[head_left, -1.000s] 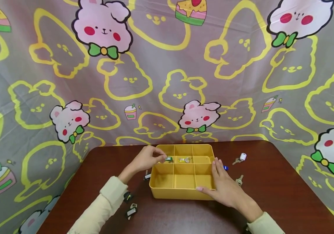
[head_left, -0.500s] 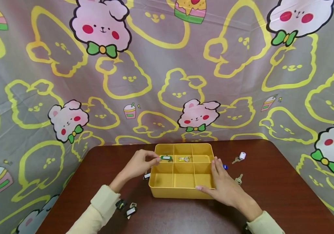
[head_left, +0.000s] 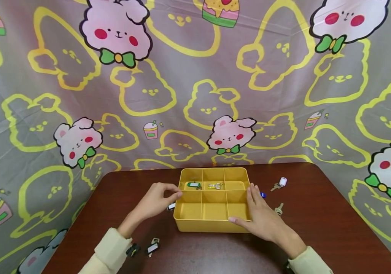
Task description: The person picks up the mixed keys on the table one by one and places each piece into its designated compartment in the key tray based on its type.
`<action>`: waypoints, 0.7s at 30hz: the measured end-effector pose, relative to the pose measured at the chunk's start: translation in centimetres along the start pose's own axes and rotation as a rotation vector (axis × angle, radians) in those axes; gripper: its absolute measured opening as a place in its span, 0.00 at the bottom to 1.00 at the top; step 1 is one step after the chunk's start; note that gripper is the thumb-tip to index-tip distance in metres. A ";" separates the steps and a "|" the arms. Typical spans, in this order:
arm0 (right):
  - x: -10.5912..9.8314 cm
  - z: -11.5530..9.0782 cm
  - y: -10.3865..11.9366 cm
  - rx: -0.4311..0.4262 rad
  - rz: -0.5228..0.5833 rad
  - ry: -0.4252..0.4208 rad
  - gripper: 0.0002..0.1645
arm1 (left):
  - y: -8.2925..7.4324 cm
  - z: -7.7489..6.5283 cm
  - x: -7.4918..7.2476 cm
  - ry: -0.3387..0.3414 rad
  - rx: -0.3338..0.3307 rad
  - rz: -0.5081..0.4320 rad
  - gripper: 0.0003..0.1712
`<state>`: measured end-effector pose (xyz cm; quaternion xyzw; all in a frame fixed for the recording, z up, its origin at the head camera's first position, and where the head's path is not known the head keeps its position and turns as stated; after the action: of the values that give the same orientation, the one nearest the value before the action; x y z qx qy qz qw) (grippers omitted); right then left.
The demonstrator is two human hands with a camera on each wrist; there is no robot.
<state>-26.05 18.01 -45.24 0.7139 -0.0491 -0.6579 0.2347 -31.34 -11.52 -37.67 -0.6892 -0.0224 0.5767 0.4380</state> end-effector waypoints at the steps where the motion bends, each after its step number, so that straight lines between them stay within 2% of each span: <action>1: 0.0 0.0 0.0 0.001 0.002 0.002 0.76 | -0.1 -0.2 -0.1 -0.005 0.000 0.008 0.08; 9: -0.1 0.0 0.0 -0.003 -0.006 -0.006 0.76 | 0.0 -2.0 -0.3 -0.012 -0.015 0.052 0.06; 14: -0.1 0.0 0.1 -0.009 -0.004 -0.016 0.75 | 0.5 -3.0 0.1 -0.002 -0.039 0.081 0.06; 21: 0.0 0.0 0.2 -0.005 0.002 -0.011 0.76 | 0.8 -4.3 0.7 0.006 -0.035 0.105 0.08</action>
<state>-26.01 17.86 -45.17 0.7098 -0.0495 -0.6615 0.2369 -28.01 -14.09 -38.87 -0.6986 0.0047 0.5965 0.3952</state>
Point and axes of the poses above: each hand's wrist, its own z-axis towards the middle knuckle, its own x-axis out of the palm, y = z × x, the point moved 10 cm from there along z, towards the middle knuckle, and after that the axes turned 10 degrees about y, right-handed, at the moved point
